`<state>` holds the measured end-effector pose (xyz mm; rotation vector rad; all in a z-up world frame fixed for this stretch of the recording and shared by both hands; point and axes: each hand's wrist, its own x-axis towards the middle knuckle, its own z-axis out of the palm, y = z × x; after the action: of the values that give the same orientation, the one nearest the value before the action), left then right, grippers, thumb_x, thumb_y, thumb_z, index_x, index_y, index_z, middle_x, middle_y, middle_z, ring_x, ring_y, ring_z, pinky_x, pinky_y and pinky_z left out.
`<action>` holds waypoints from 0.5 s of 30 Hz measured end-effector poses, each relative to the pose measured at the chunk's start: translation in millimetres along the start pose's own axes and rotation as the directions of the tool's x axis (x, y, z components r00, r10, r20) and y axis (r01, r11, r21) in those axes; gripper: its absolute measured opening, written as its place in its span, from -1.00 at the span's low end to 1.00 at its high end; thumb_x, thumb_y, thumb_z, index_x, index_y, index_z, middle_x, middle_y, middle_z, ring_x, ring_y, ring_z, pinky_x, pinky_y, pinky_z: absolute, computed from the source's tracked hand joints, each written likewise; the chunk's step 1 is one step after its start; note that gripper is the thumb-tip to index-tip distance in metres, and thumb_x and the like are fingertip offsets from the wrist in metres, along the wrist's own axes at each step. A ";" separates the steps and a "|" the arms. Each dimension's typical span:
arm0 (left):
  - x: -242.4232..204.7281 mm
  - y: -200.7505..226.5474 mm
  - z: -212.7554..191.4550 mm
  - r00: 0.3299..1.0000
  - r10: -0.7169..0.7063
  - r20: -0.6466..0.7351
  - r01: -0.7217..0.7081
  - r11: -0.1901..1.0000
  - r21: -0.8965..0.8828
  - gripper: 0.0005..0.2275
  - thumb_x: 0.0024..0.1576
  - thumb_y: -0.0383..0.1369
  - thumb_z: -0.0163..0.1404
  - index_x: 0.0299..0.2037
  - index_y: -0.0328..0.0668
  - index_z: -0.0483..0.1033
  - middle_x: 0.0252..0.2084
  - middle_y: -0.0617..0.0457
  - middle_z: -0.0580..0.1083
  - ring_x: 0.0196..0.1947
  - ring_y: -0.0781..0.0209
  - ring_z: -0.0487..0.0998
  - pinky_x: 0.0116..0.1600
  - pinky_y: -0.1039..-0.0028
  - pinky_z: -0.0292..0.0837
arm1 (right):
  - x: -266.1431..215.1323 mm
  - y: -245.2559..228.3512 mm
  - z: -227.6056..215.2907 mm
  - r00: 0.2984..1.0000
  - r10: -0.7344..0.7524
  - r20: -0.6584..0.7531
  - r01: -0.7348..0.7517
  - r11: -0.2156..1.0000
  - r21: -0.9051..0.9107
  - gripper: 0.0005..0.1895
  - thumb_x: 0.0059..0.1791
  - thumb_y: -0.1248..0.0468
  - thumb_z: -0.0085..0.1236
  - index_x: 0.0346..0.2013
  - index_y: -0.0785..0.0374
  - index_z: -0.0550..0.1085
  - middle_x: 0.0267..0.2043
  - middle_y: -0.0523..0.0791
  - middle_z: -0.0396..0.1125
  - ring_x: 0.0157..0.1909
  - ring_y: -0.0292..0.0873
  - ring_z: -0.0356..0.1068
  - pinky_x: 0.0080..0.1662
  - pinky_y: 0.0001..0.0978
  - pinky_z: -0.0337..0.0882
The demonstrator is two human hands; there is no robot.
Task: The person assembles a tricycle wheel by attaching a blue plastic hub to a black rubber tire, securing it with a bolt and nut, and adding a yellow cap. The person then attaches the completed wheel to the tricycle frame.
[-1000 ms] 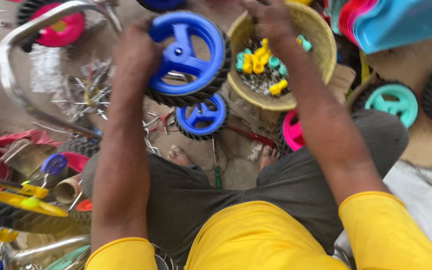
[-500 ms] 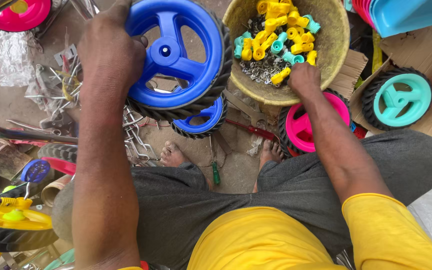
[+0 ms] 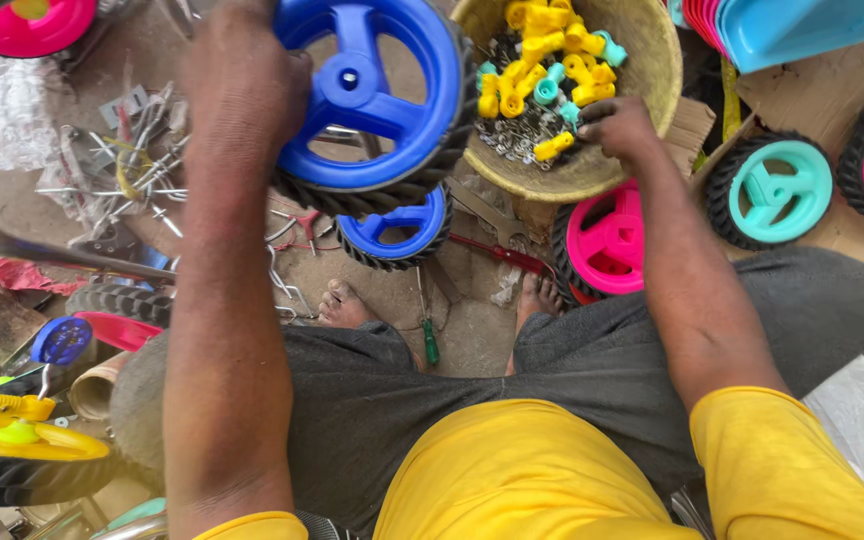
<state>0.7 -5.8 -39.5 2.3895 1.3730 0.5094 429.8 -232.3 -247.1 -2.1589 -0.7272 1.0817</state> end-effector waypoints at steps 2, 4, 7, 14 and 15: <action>0.8 -1.8 1.9 1.000 -0.010 -0.016 0.009 0.999 -0.032 -0.68 0.04 -0.46 0.13 0.04 -0.18 0.56 -0.08 -0.32 0.55 -0.09 -0.37 0.56 -0.01 -0.03 0.43 | -19.4 -33.6 -5.4 0.984 -0.032 0.178 -0.035 0.933 0.359 -0.68 -0.05 0.49 0.23 0.00 0.31 0.57 -0.16 -0.07 0.53 -0.48 -0.31 0.21 -0.44 -0.49 0.21; 4.5 0.6 4.6 0.996 -0.088 0.029 0.089 0.996 -0.032 -0.66 0.05 -0.51 0.03 0.06 -0.11 0.54 -0.10 -0.29 0.55 -0.10 -0.33 0.57 -0.05 -0.05 0.44 | -38.5 -79.6 -12.5 0.923 -0.171 0.344 -0.062 0.818 0.572 -0.66 -0.06 0.54 0.16 0.01 0.37 0.53 -0.13 -0.05 0.52 -0.47 -0.35 0.25 -0.43 -0.57 0.21; 6.7 4.7 2.3 0.992 -0.115 0.053 0.118 0.991 -0.066 -0.69 0.09 -0.50 -0.03 0.05 -0.08 0.53 -0.11 -0.24 0.56 -0.07 -0.28 0.59 -0.03 -0.04 0.47 | -78.3 -150.1 -7.6 0.805 -0.433 0.406 0.000 0.685 0.729 -0.69 -0.05 0.54 0.20 -0.01 0.39 0.51 -0.12 0.03 0.49 -0.34 -0.25 0.37 -0.32 -0.51 0.33; 6.7 12.2 -3.1 0.988 -0.150 0.024 0.150 0.989 -0.017 -0.63 0.09 -0.46 -0.06 0.14 -0.05 0.48 -0.11 -0.23 0.54 -0.14 -0.23 0.62 -0.07 -0.01 0.49 | -151.4 -291.5 50.2 0.621 -0.720 0.310 0.665 0.693 0.277 -0.64 -0.11 0.48 0.35 -0.01 0.34 0.57 -0.11 -0.06 0.50 -0.18 -0.26 0.46 -0.10 -0.45 0.47; 6.5 13.3 -2.2 0.987 -0.154 0.038 0.154 0.988 0.008 -0.63 0.09 -0.46 -0.06 0.15 -0.05 0.47 -0.11 -0.23 0.54 -0.13 -0.21 0.62 -0.06 0.01 0.50 | -151.8 -304.0 63.1 0.592 -0.736 0.328 0.749 0.653 0.111 -0.66 -0.11 0.47 0.37 -0.04 0.33 0.59 -0.15 -0.06 0.50 -0.26 -0.26 0.41 -0.21 -0.43 0.41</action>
<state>12.8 -6.2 -30.6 2.2617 1.5284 0.4161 238.6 -119.2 17.6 -1.3994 -1.6496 0.9571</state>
